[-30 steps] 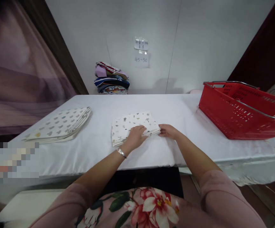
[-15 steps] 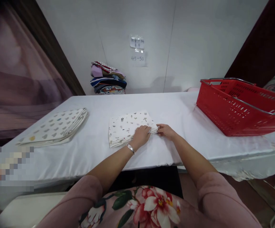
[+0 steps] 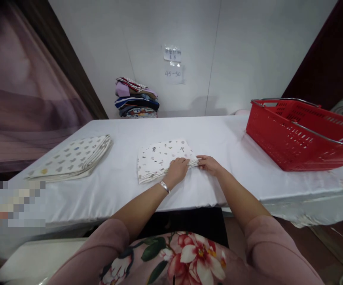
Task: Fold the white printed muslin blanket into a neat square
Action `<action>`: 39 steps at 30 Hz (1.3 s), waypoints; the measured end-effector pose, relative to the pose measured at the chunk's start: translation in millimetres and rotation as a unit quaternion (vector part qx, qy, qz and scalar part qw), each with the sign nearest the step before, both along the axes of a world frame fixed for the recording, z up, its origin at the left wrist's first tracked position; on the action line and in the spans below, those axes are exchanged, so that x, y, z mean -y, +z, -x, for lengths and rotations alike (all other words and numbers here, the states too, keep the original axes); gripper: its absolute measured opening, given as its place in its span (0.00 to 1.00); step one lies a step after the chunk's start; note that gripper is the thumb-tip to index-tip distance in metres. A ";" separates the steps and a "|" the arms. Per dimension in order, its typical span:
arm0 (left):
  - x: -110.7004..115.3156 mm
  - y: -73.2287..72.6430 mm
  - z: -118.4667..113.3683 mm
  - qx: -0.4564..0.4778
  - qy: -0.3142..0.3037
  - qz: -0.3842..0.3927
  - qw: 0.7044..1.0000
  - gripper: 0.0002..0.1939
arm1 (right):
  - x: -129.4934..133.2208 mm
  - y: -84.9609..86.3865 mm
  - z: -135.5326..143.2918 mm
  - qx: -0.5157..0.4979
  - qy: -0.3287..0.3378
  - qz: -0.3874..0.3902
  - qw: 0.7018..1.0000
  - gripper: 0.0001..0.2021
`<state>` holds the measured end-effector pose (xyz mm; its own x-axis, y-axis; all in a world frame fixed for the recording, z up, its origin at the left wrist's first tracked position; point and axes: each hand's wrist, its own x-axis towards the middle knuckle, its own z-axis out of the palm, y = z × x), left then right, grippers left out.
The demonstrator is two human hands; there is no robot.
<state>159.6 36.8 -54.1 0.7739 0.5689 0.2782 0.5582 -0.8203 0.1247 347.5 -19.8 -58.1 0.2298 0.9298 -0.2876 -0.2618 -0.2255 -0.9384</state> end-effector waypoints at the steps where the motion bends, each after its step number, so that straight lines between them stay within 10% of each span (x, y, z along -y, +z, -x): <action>1: 0.8 -0.4 0.0 -0.003 -0.001 -0.003 1.000 0.16 | 0.5 1.6 0.6 -0.001 0.003 0.004 1.000 0.17; 13: 12.8 -3.8 9.3 0.020 -0.022 -0.037 0.999 0.12 | -12.8 3.4 11.5 0.207 -0.046 0.094 0.973 0.19; 24: 17.9 5.3 122.0 0.032 0.083 0.026 0.996 0.12 | -15.9 1.7 -8.1 0.373 -0.041 0.114 0.920 0.20; 31: -1.2 5.7 177.5 0.133 0.110 0.048 0.984 0.13 | -18.0 13.7 31.8 0.673 0.016 -0.142 0.726 0.15; 39: 6.4 6.9 182.3 0.168 0.237 0.132 0.948 0.10 | -32.2 12.1 137.7 0.598 0.189 -0.344 0.699 0.11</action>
<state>-22.7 30.5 -47.2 0.3067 0.9149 0.2626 0.7492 -0.4022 0.5262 209.7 12.5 -46.1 -0.3765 0.8132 0.4438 0.7588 0.5455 -0.3558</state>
